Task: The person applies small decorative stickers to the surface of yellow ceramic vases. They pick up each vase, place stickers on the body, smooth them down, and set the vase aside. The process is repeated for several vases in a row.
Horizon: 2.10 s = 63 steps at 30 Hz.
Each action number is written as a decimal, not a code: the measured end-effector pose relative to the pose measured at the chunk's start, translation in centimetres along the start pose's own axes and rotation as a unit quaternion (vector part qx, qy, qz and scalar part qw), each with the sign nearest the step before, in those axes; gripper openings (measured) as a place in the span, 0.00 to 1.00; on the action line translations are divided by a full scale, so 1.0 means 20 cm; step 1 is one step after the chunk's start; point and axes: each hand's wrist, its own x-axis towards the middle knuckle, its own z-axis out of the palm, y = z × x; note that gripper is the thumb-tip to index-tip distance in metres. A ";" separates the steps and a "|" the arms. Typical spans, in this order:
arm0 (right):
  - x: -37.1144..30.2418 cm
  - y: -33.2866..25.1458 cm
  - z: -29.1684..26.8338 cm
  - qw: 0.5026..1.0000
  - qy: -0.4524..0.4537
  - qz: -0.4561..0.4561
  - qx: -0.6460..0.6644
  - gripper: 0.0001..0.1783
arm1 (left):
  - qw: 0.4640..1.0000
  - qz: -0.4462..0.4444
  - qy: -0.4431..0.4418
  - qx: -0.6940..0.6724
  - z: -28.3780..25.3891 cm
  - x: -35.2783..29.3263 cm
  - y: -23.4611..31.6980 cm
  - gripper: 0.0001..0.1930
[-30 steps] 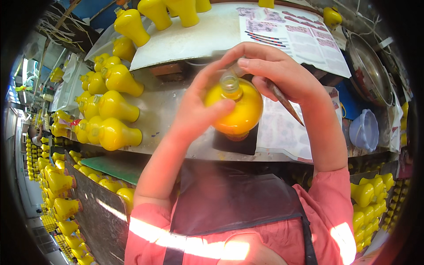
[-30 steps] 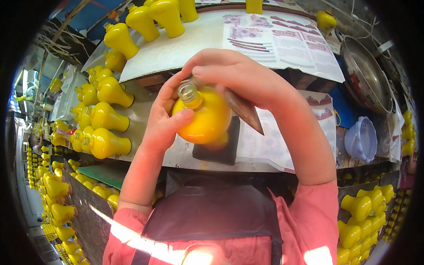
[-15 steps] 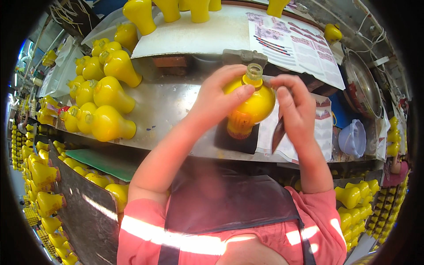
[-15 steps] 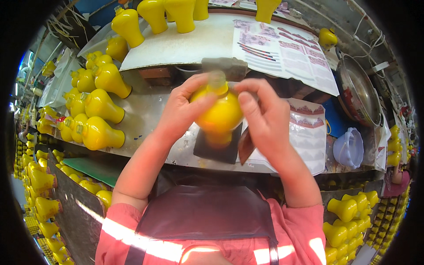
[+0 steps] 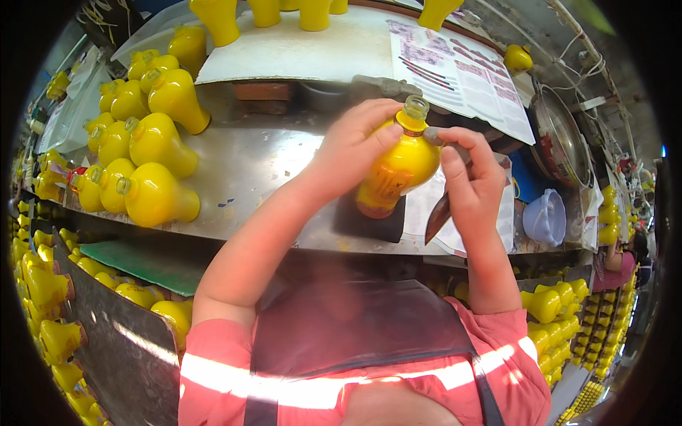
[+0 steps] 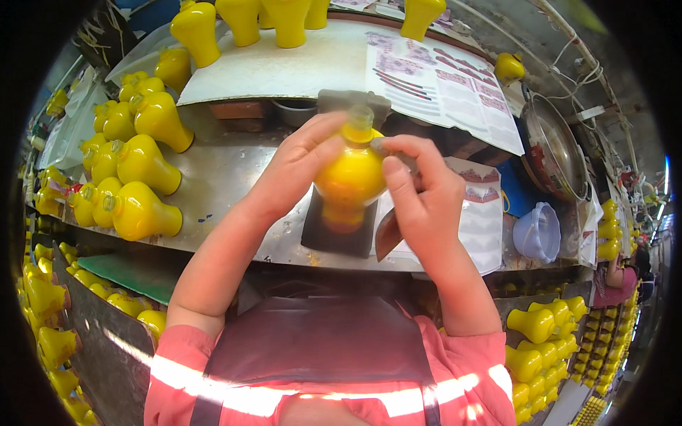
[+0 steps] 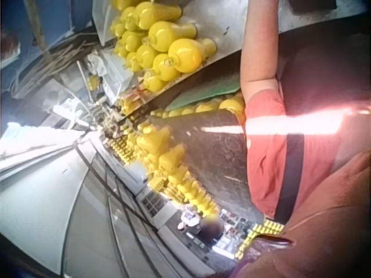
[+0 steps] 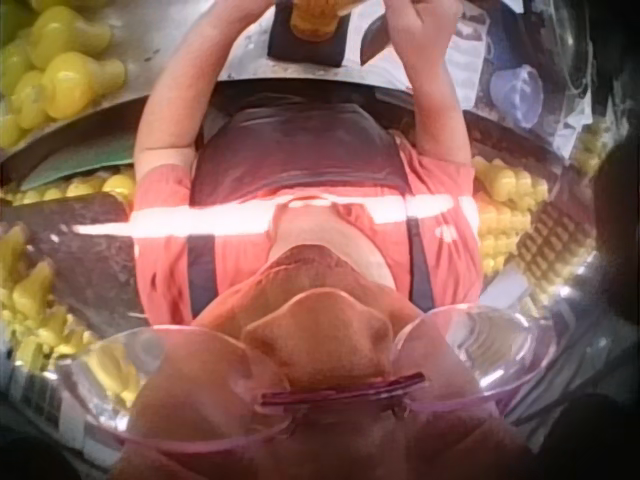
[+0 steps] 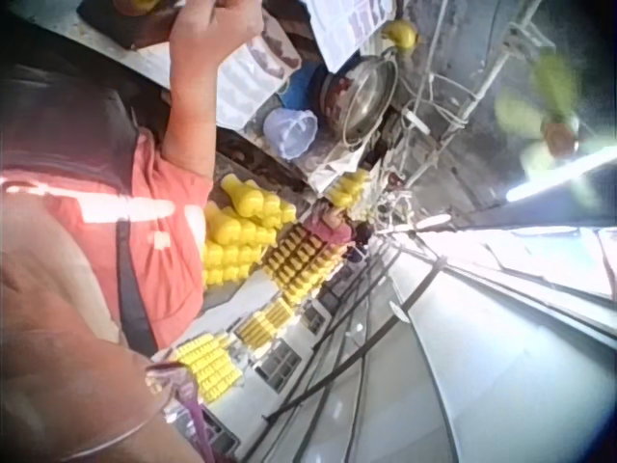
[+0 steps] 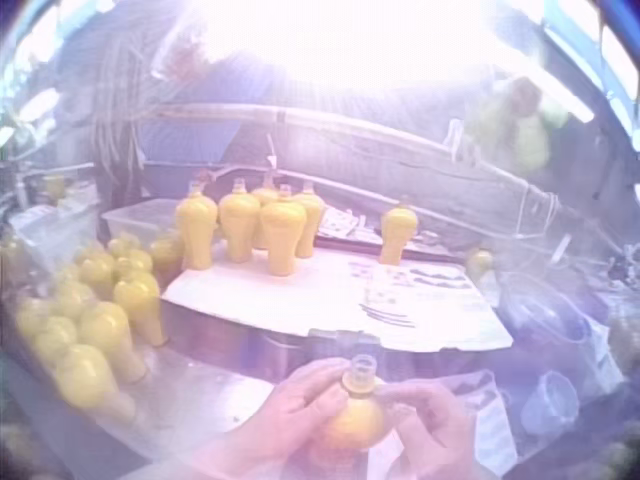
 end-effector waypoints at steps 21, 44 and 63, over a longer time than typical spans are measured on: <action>0.46 0.07 -0.13 0.941 -0.286 0.126 0.130 0.20 | 0.995 0.072 -0.004 0.074 0.03 0.05 0.00 0.38; 0.37 0.24 -0.09 0.952 -0.139 -0.102 0.254 0.14 | 0.822 0.144 0.319 0.450 -0.32 -0.52 0.86 0.12; 0.66 0.19 0.22 0.938 -0.242 -0.009 0.249 0.13 | 0.162 -0.403 0.561 0.705 -1.32 -2.29 2.05 0.20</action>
